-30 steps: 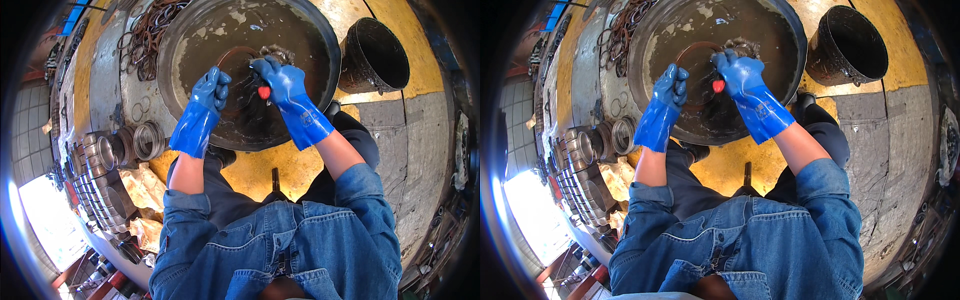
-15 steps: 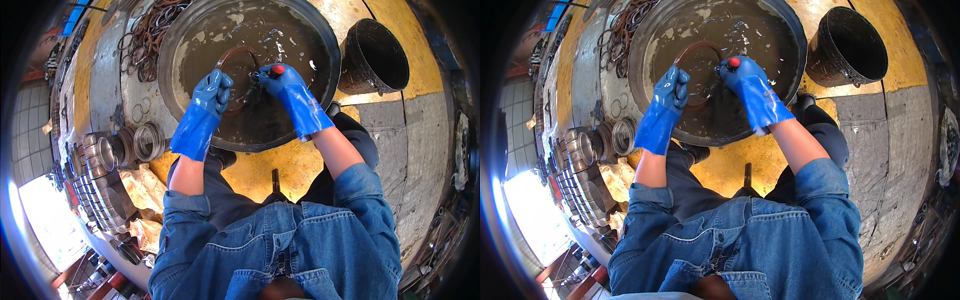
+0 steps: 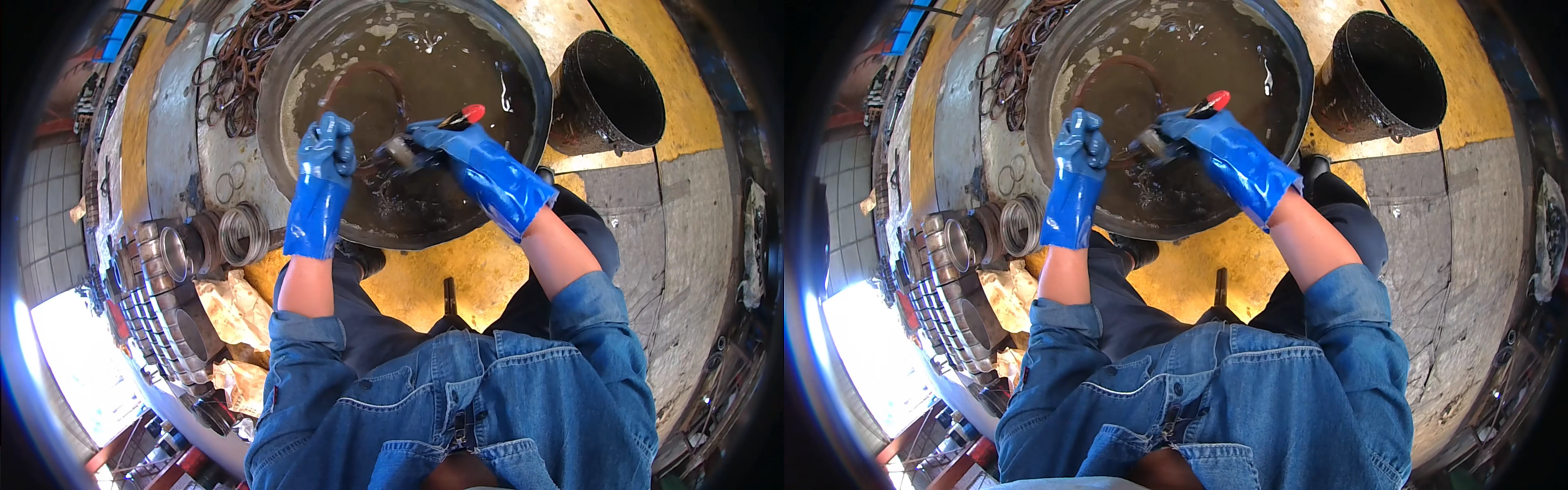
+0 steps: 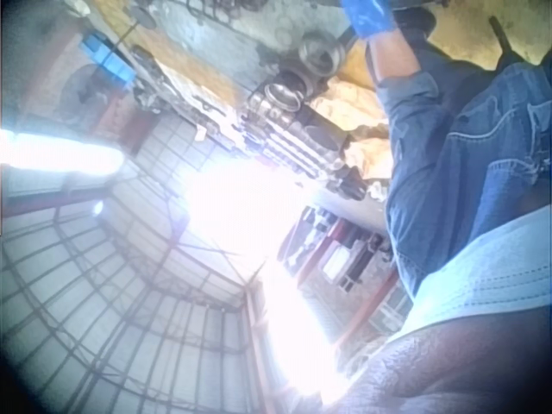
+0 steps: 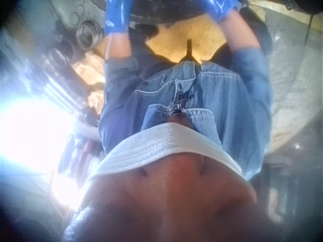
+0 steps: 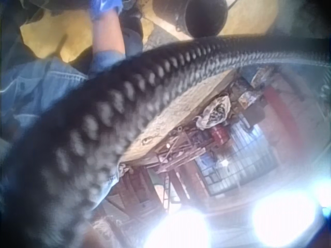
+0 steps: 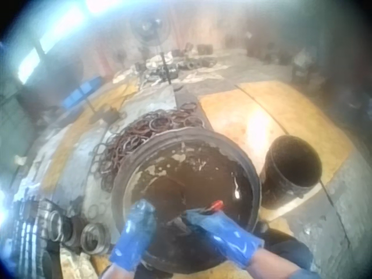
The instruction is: The person uses a brush to scrub a metal ring inside a bucket containing liquid.
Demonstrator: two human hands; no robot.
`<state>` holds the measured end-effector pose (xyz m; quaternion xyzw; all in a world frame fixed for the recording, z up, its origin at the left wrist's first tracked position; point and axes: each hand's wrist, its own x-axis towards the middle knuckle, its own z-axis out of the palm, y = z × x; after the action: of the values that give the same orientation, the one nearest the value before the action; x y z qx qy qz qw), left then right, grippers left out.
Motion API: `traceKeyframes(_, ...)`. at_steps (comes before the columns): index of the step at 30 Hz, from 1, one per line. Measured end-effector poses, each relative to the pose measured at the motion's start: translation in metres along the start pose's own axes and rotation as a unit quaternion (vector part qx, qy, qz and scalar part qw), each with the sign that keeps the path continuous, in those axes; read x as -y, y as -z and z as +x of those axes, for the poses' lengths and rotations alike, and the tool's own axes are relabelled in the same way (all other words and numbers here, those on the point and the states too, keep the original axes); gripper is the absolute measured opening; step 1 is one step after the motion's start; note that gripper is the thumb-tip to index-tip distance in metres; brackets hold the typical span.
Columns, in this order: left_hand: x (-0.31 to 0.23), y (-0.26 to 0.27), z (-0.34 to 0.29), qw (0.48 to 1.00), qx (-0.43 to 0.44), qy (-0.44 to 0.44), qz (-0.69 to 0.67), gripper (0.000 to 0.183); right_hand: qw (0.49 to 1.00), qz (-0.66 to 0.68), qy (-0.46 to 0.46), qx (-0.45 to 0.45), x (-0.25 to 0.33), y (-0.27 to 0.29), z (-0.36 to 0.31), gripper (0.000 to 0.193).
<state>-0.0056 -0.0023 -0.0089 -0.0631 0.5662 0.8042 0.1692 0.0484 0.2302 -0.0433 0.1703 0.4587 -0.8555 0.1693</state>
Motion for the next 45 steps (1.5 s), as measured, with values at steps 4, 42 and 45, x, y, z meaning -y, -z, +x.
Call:
traceKeyframes(4,-0.011,0.034,0.015,0.973,0.120,-0.025,-0.197,0.033,0.946,-0.302,-0.040,-0.108,0.030,0.000,-0.008,0.038)
traceKeyframes(42,0.045,-0.001,0.015,0.929,0.088,-0.151,0.325,0.057,0.911,-0.372,0.179,0.007,0.083,-0.066,-0.050,0.030)
traceKeyframes(45,0.037,-0.012,0.008,0.869,0.109,-0.204,0.438,0.064,0.944,-0.280,0.170,-0.027,0.055,-0.037,-0.018,0.021)
